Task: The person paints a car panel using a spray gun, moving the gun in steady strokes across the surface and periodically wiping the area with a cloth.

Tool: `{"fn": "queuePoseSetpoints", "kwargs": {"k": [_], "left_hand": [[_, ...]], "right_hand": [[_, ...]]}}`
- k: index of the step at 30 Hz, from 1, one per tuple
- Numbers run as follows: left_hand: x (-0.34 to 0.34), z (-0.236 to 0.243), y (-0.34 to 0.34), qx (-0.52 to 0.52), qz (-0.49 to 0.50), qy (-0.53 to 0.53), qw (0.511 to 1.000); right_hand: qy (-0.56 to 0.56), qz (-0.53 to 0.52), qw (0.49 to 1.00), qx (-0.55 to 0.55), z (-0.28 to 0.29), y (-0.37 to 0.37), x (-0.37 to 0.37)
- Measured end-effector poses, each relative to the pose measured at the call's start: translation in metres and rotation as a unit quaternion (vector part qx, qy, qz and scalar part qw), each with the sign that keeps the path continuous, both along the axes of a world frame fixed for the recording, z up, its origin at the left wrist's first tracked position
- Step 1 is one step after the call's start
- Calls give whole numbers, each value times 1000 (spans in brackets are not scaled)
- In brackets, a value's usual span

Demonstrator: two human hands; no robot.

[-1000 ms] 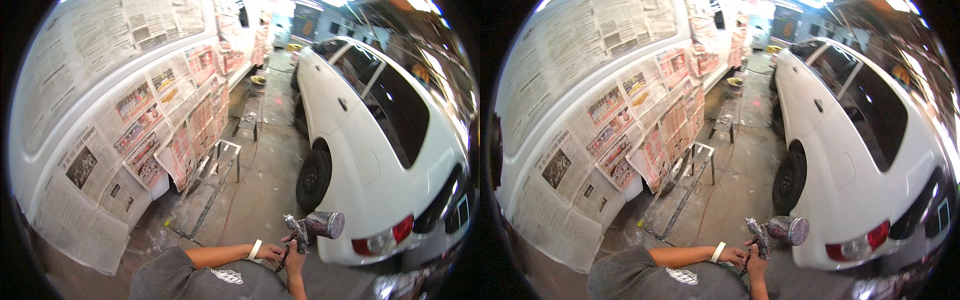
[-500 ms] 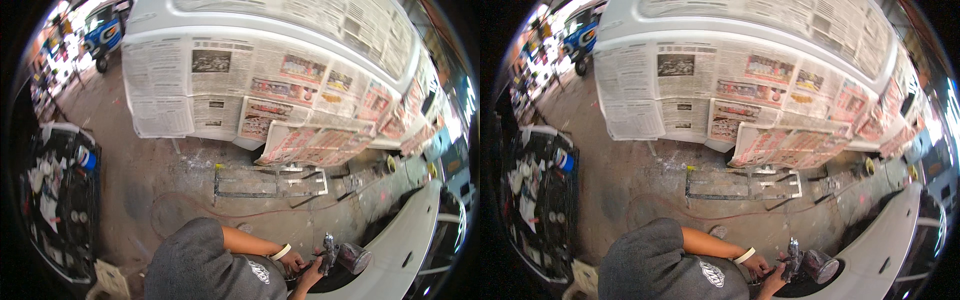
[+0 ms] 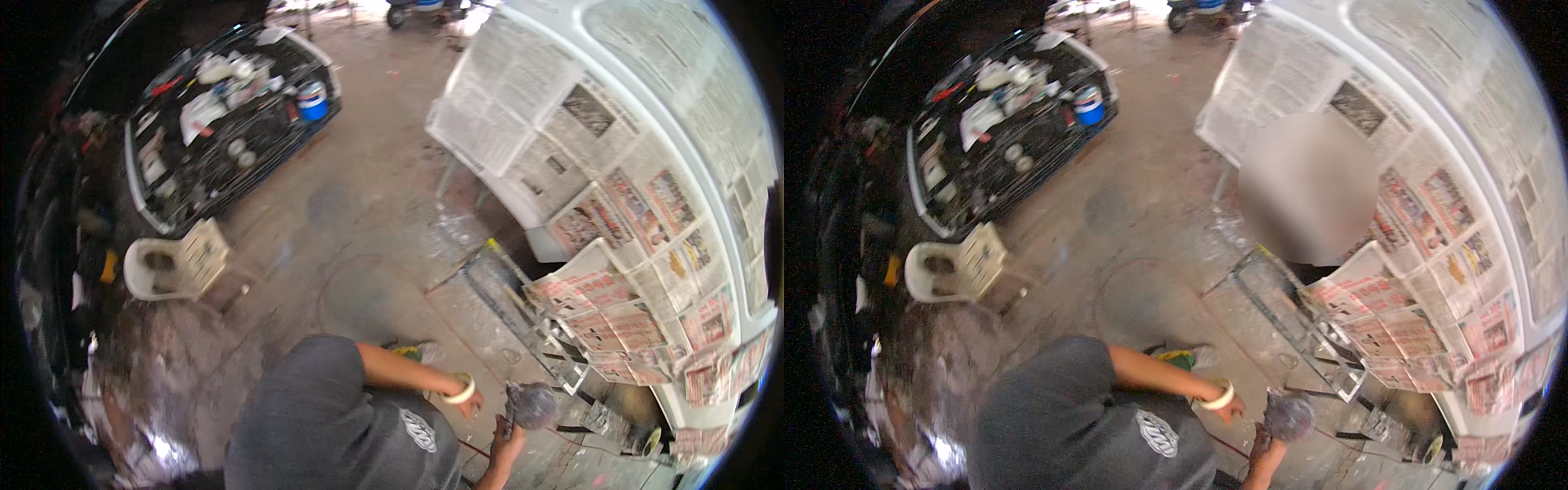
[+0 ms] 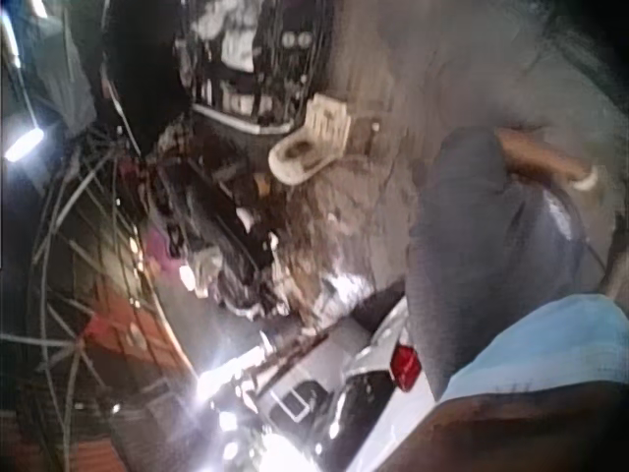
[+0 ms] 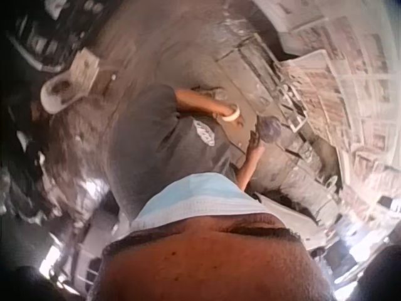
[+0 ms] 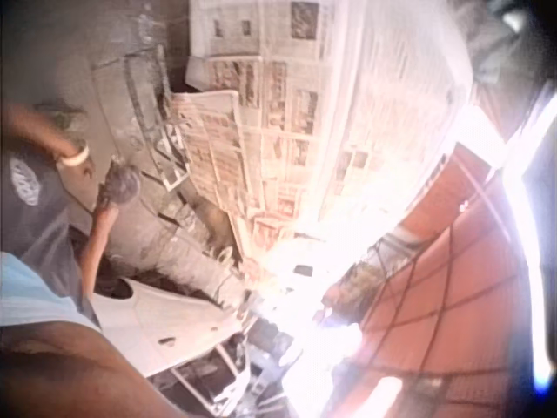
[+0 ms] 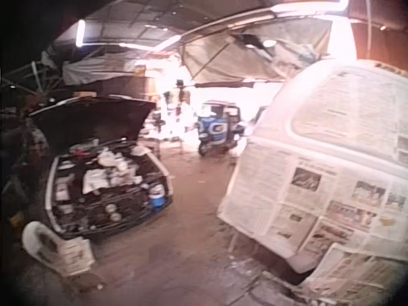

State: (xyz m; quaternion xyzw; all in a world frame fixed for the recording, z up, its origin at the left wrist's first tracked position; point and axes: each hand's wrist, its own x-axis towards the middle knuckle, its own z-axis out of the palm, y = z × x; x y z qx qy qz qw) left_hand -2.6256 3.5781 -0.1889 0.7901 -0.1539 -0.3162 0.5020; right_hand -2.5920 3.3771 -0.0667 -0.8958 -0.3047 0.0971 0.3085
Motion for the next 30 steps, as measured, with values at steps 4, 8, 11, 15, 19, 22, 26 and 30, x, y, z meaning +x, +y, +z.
{"fn": "queuePoseSetpoints", "kwargs": {"k": [4,8,11,15,19,22,26,30], "left_hand": [[-136,-61,61,4,204,112,972],[-283,-53,111,105,372,176,906],[-388,-73,146,128,521,186,823],[-540,-104,200,4,739,262,620],[-731,-124,235,-34,896,299,326],[-792,-122,308,42,926,278,253],[-1002,-132,356,42,928,342,143],[-1041,-145,391,-188,950,242,63]], "right_hand": [[-78,135,978,-140,-41,0,-29],[28,169,981,-93,-72,16,-67],[16,238,969,-68,-85,23,-96],[27,239,968,-67,-109,32,-142],[72,257,963,-31,-128,58,-190],[139,160,975,-65,-126,73,-246],[300,36,953,-30,-119,110,-315],[108,69,977,-169,-105,83,-400]]}}
